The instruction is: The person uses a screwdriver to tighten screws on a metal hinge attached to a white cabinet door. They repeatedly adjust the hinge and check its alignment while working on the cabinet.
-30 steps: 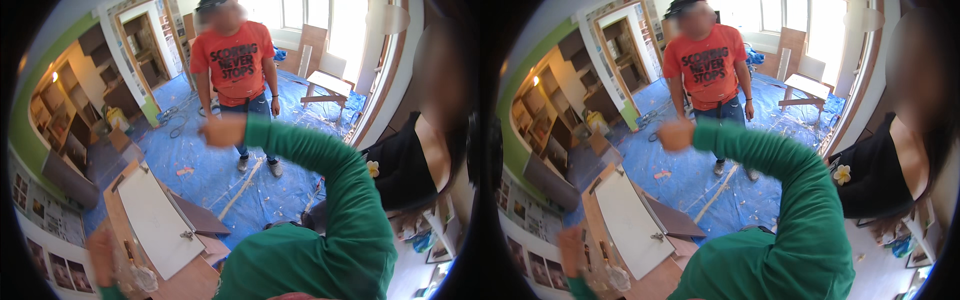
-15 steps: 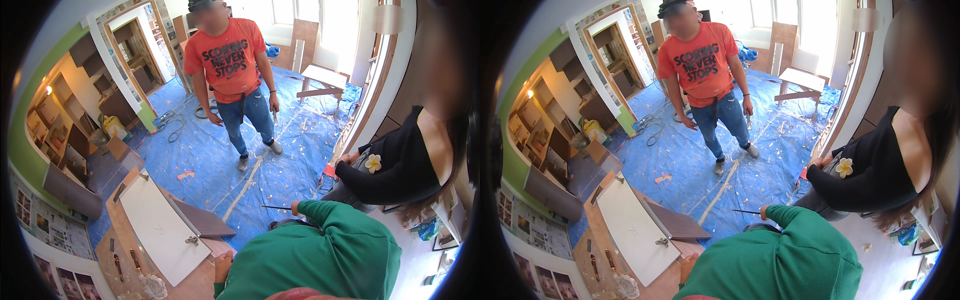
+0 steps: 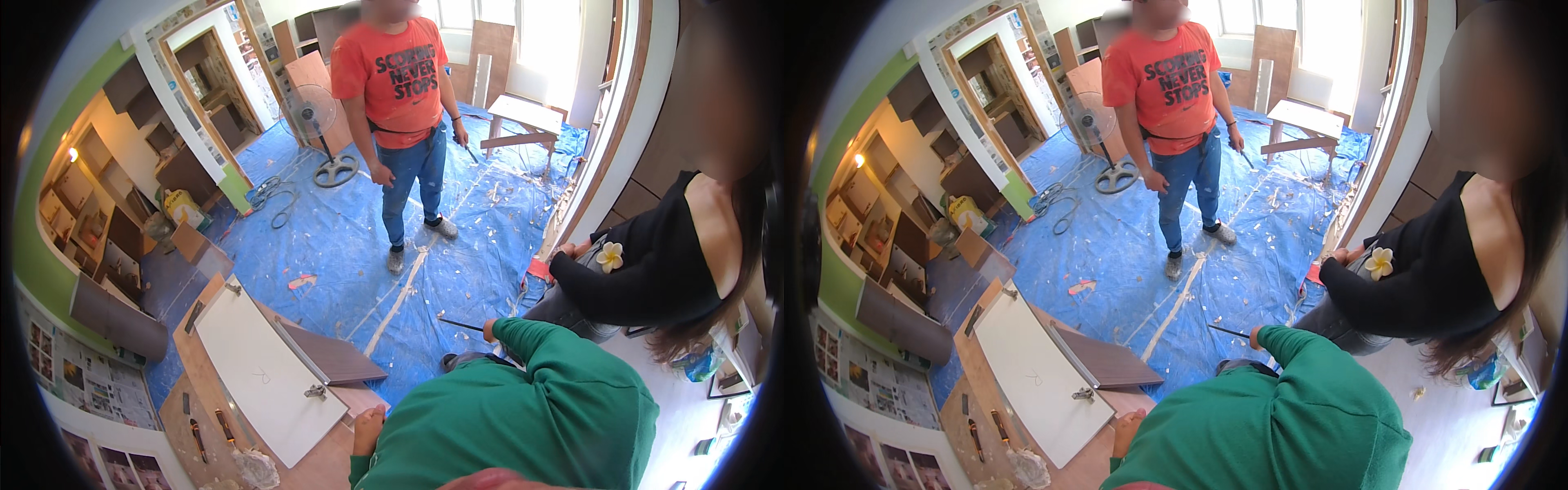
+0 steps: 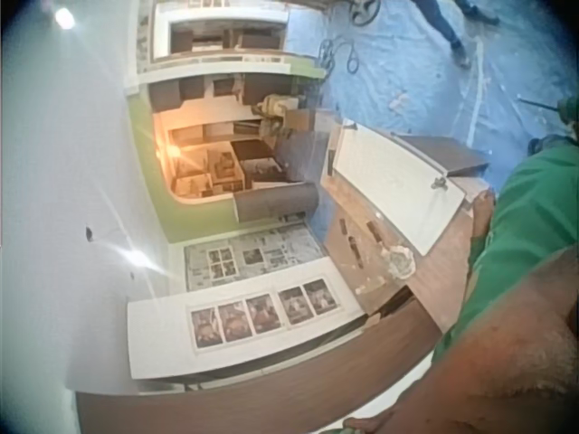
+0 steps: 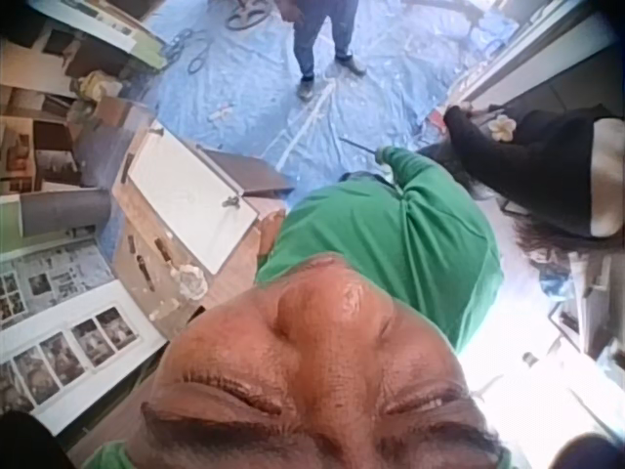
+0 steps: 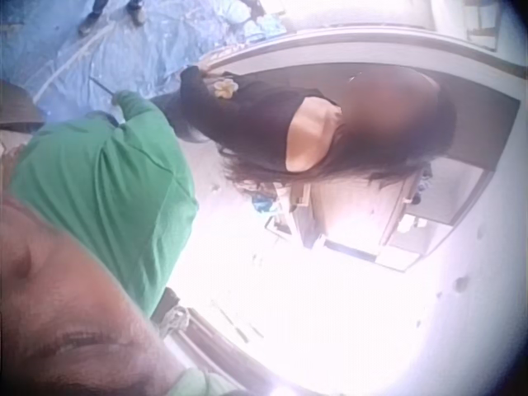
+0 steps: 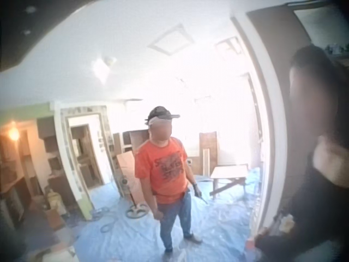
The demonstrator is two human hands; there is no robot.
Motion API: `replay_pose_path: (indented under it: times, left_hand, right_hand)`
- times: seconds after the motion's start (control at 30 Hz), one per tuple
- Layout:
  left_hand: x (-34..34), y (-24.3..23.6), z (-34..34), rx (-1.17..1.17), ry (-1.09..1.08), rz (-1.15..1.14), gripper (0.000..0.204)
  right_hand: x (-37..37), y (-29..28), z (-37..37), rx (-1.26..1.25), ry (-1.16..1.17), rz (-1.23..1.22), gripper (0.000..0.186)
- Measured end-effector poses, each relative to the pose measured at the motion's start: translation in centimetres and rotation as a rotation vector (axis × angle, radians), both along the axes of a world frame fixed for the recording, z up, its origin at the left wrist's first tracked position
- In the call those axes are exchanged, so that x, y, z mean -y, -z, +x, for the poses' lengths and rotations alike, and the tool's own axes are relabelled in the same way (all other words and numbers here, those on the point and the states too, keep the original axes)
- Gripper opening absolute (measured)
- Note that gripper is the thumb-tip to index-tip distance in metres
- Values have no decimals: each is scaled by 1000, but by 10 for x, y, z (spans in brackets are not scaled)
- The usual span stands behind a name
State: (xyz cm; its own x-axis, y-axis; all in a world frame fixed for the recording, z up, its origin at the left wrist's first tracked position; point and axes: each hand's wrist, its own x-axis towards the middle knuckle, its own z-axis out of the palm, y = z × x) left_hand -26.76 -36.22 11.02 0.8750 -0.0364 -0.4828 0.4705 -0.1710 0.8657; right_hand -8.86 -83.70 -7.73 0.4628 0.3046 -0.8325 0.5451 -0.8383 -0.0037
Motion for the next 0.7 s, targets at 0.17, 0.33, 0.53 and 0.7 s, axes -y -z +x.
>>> replay_pose_path:
  times: [0.17,0.33,0.53,0.7]
  left_hand:
    - [-9,1,-4,-25,-6,21,40]
    - [2,-37,2,102,171,171,38]
    - [-5,-46,-11,23,201,-292,49]
    - [-10,-94,-10,41,317,-751,60]
  right_hand:
    - [-9,-7,-3,-36,-36,-15,32]
    - [1,-9,-5,-58,-121,-35,32]
    - [-4,-4,-1,-31,-85,-30,32]
    - [3,5,-5,-24,63,-16,32]
